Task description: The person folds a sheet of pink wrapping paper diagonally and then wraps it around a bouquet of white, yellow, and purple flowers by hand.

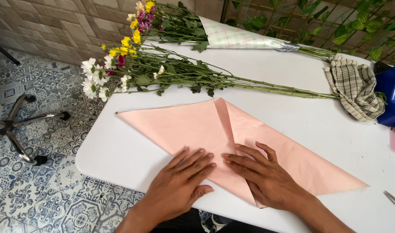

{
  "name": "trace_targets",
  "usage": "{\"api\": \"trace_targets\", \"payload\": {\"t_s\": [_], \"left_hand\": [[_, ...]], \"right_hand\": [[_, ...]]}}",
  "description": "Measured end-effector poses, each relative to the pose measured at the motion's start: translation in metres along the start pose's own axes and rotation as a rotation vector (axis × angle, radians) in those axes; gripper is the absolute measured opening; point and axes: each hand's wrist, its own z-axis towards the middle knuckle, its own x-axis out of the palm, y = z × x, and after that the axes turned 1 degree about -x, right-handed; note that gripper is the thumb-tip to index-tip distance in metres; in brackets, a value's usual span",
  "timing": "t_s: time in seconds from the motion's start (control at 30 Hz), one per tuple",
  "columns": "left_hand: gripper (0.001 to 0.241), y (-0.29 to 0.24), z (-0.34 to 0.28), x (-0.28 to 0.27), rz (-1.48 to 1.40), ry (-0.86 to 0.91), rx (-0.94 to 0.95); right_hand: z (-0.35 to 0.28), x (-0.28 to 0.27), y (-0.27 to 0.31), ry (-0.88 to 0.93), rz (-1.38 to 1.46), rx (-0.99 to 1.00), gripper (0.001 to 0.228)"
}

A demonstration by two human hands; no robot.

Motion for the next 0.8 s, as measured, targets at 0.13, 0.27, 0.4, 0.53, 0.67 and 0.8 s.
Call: {"api": "trace_targets", "payload": {"t_s": [0.13, 0.27, 0.4, 0.53, 0.67, 0.8], "left_hand": [[0.048, 0.006, -0.001, 0.002, -0.025, 0.044, 0.017], [0.048, 0.007, -0.002, 0.002, -0.024, 0.064, 0.029], [0.047, 0.008, -0.001, 0.001, -0.027, 0.072, 0.036], [0.047, 0.009, -0.002, 0.003, -0.027, 0.078, 0.034], [0.048, 0.009, -0.003, 0.004, -0.022, 0.082, 0.03], [0.047, 0.011, -0.003, 0.004, -0.019, 0.09, 0.015]], "right_hand": [[0.001, -0.005, 0.001, -0.013, 0.07, -0.002, 0.051], [0.003, -0.013, 0.006, -0.021, 0.113, 0.012, 0.045], [0.001, -0.025, 0.004, 0.061, 0.288, -0.073, 0.054], [0.001, -0.026, 0.004, 0.032, 0.374, -0.155, 0.061], [0.002, -0.019, 0.007, 0.079, 0.262, -0.208, 0.058], [0.002, -0.017, 0.008, 0.09, 0.24, -0.231, 0.054]]}}
